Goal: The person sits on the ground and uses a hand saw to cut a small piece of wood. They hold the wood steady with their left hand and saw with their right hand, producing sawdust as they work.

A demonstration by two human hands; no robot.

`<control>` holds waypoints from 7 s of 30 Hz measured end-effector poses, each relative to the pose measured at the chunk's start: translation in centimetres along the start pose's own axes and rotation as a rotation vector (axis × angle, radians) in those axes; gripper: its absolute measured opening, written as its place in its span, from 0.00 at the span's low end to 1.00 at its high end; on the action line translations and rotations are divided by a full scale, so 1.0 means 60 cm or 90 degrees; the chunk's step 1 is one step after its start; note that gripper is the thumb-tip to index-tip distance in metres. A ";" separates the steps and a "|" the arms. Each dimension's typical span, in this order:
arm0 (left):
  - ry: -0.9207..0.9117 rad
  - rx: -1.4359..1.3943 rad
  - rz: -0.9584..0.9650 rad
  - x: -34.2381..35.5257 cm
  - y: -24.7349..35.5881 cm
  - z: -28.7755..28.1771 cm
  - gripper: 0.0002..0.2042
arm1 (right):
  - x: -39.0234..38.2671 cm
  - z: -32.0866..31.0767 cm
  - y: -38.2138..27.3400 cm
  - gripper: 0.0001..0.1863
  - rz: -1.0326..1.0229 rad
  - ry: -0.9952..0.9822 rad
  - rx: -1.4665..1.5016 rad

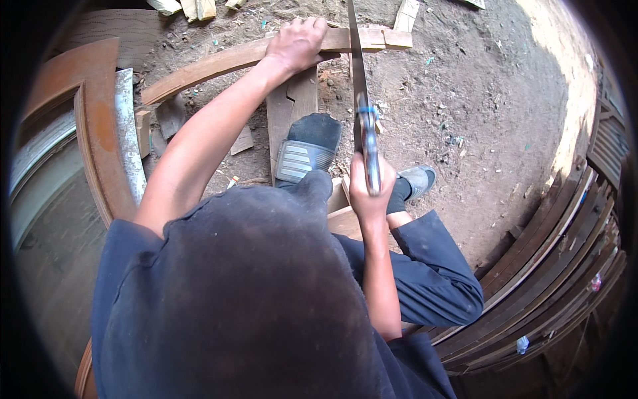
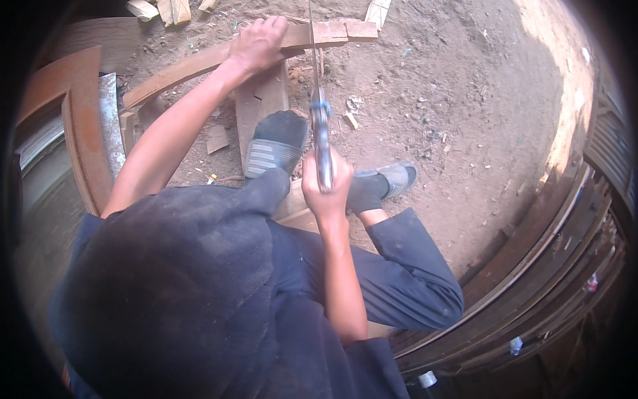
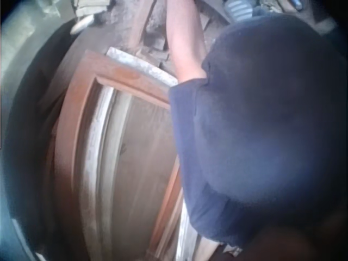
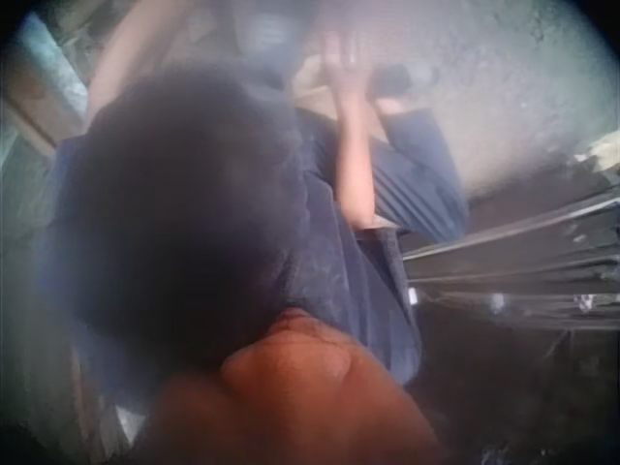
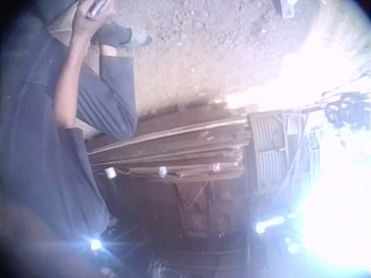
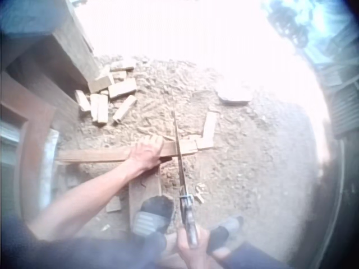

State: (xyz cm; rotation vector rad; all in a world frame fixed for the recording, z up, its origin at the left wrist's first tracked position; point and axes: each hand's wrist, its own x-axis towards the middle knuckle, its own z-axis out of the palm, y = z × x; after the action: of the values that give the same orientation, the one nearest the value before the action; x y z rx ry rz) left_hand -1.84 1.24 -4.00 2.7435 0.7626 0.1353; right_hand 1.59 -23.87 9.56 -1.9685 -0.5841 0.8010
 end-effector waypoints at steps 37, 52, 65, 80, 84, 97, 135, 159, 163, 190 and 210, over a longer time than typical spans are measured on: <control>-0.011 -0.025 0.007 -0.002 0.005 -0.010 0.12 | 0.051 0.018 0.008 0.08 -0.002 0.021 0.044; -0.045 0.014 -0.026 0.010 0.010 -0.018 0.23 | 0.069 0.020 -0.002 0.10 -0.007 0.045 0.079; -0.101 -0.019 -0.031 0.006 0.010 -0.023 0.22 | 0.031 -0.007 0.008 0.08 -0.003 0.008 -0.007; -0.074 -0.001 -0.025 0.007 0.002 -0.015 0.19 | 0.064 0.023 0.001 0.08 -0.025 0.034 0.060; -0.070 -0.006 -0.024 0.004 0.010 -0.029 0.17 | -0.014 -0.004 0.007 0.06 -0.031 -0.003 -0.028; -0.051 0.029 -0.024 0.006 0.001 -0.013 0.15 | -0.004 0.001 -0.017 0.10 0.038 0.009 0.029; -0.181 -0.052 -0.042 0.035 -0.012 -0.045 0.34 | 0.001 -0.033 -0.093 0.12 0.148 0.002 0.059; -0.156 -0.068 -0.065 0.036 -0.004 -0.031 0.33 | -0.007 -0.075 -0.187 0.13 0.236 -0.050 -0.001; -0.188 -0.065 -0.081 0.029 -0.011 -0.032 0.32 | 0.016 -0.066 -0.172 0.14 0.237 -0.066 0.000; -0.161 -0.063 -0.045 0.031 -0.009 -0.032 0.29 | 0.057 -0.049 -0.132 0.14 0.213 -0.080 0.030; -0.098 -0.025 0.001 0.009 0.001 -0.022 0.19 | -0.002 0.028 -0.015 0.09 0.025 0.012 -0.010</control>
State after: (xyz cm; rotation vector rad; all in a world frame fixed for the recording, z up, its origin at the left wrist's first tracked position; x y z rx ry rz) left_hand -1.56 1.83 -2.74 2.6800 0.7087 -0.0589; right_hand 0.18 -22.58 9.72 -2.0048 -0.5431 0.8040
